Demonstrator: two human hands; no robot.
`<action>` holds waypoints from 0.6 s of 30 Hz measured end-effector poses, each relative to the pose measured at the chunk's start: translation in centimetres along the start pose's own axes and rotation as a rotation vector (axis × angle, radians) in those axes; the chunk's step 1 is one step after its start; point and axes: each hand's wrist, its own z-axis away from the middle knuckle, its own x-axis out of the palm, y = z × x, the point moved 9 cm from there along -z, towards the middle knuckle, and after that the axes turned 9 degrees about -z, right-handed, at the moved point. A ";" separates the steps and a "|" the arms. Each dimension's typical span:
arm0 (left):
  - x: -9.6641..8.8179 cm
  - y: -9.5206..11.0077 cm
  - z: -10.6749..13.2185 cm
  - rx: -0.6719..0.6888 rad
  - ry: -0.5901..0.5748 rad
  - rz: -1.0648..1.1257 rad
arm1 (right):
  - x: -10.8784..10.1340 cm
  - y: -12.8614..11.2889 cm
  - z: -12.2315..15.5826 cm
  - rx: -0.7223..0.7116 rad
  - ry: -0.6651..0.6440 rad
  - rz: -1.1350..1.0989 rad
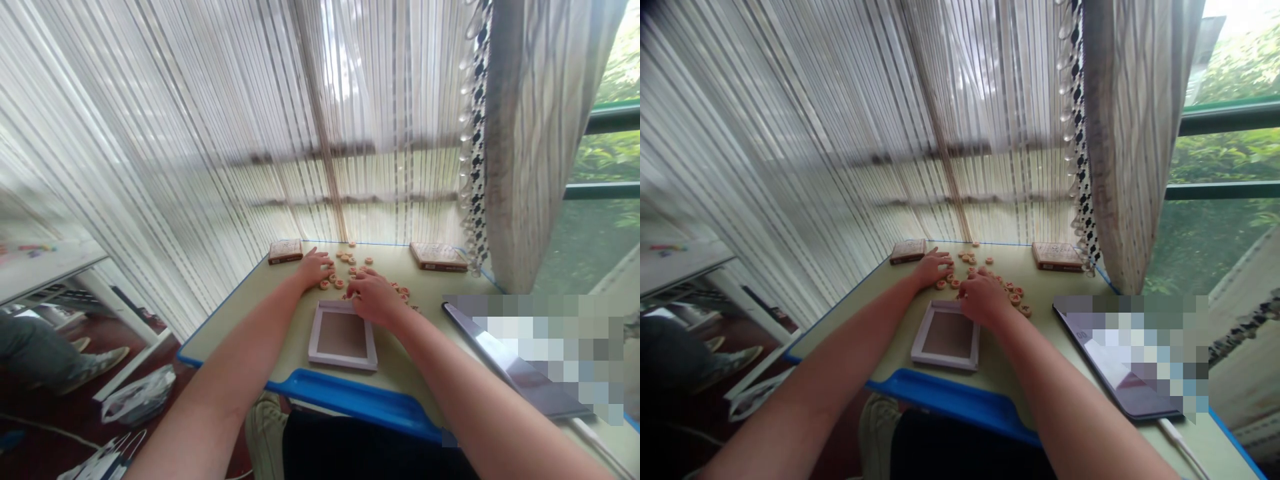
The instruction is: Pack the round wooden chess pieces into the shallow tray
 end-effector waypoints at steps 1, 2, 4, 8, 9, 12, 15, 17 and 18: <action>0.2 0.0 0.0 0.012 -0.020 0.004 | -0.1 0.2 0.0 0.012 0.006 0.003; 0.3 -0.1 -0.1 0.016 -0.024 0.008 | -0.2 0.3 0.0 0.020 0.012 0.005; 0.2 -0.2 -0.3 0.005 -0.006 0.009 | -0.2 0.5 0.0 0.024 0.016 0.007; 0.4 -0.2 -0.5 -0.009 -0.007 -0.018 | 0.1 0.5 -0.2 0.023 -0.010 0.008; 0.5 -0.2 -0.5 -0.015 -0.009 -0.033 | 0.1 0.5 -0.2 0.024 -0.014 0.006; 0.3 -0.2 -0.3 -0.029 0.014 -0.078 | 0.1 0.6 -0.1 0.036 -0.014 -0.010; -0.1 -0.4 -0.2 -0.049 0.065 -0.086 | 0.1 1.0 0.1 0.070 0.029 -0.032; 0.1 -0.6 -0.3 -0.047 0.069 -0.047 | -0.1 1.6 0.0 0.108 0.091 -0.041; 0.4 -0.6 -0.3 -0.038 0.052 -0.014 | -0.2 2.1 -0.3 0.135 0.118 -0.041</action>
